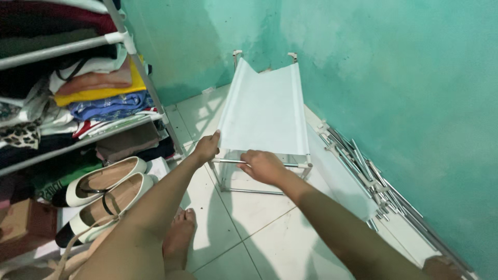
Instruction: The person sits on the floor and takes apart a small folding rack, pulling the white fabric shelves off the frame and detaching the metal support poles one by one, setting the poles aside. The clip shows only the disassembly portion, with the frame still partly assembled at the end.
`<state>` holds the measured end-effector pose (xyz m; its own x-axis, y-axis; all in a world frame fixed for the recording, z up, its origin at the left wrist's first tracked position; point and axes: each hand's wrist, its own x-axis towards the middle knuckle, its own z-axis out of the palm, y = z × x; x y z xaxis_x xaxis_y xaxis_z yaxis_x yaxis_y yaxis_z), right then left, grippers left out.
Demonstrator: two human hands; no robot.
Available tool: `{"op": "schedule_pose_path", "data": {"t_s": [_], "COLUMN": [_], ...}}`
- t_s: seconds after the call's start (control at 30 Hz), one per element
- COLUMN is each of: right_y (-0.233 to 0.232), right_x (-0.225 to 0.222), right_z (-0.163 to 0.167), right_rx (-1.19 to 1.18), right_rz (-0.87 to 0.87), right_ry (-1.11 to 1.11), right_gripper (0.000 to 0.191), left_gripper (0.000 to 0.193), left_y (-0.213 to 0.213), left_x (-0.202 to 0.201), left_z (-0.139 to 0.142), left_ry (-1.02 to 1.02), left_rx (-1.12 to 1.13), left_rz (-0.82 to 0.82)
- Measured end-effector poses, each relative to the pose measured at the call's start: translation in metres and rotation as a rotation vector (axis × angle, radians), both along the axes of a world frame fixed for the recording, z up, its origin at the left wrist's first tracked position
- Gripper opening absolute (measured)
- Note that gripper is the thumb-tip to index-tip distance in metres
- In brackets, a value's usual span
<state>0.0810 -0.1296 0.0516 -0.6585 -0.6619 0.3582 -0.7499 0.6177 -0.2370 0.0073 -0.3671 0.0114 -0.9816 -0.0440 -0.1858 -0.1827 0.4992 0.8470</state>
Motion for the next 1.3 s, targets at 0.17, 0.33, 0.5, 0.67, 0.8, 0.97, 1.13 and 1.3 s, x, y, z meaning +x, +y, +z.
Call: {"op": "schedule_pose_path", "data": {"t_s": [0.17, 0.33, 0.5, 0.67, 0.8, 0.97, 1.13, 1.3], "right_y": [0.036, 0.09, 0.143, 0.153, 0.13, 0.079, 0.016, -0.017], "right_x": [-0.001, -0.002, 0.018, 0.028, 0.015, -0.002, -0.019, -0.028], "right_z": [0.013, 0.005, -0.018, -0.02, -0.011, -0.004, 0.004, 0.001], "right_rx": [-0.399, -0.727, -0.957, -0.977, -0.867, -0.768, -0.781, -0.556], "right_rz": [-0.248, -0.659, -1.06, -1.199, -1.125, -0.916, -0.675, -0.343], "right_ry": [-0.018, -0.048, -0.272, -0.314, -0.078, 0.017, -0.238, -0.687], "right_gripper": [0.023, 0.024, 0.026, 0.016, 0.012, 0.013, 0.012, 0.017], "left_gripper": [0.072, 0.064, 0.065, 0.041, 0.038, 0.038, 0.035, 0.033], "left_y": [-0.006, -0.015, -0.031, -0.053, -0.066, -0.074, -0.06, -0.03], "left_x": [0.018, 0.046, 0.068, 0.076, 0.076, 0.069, 0.061, 0.046], "left_z": [0.01, 0.028, 0.059, 0.084, 0.086, 0.077, 0.061, 0.048], "left_ry": [-0.027, -0.172, -0.346, -0.378, -0.397, -0.422, -0.431, -0.505], "left_rx": [0.139, 0.093, -0.078, -0.122, -0.058, 0.079, 0.185, 0.207], "left_rz": [-0.007, -0.049, -0.178, -0.227, -0.218, -0.244, -0.305, -0.4]}}
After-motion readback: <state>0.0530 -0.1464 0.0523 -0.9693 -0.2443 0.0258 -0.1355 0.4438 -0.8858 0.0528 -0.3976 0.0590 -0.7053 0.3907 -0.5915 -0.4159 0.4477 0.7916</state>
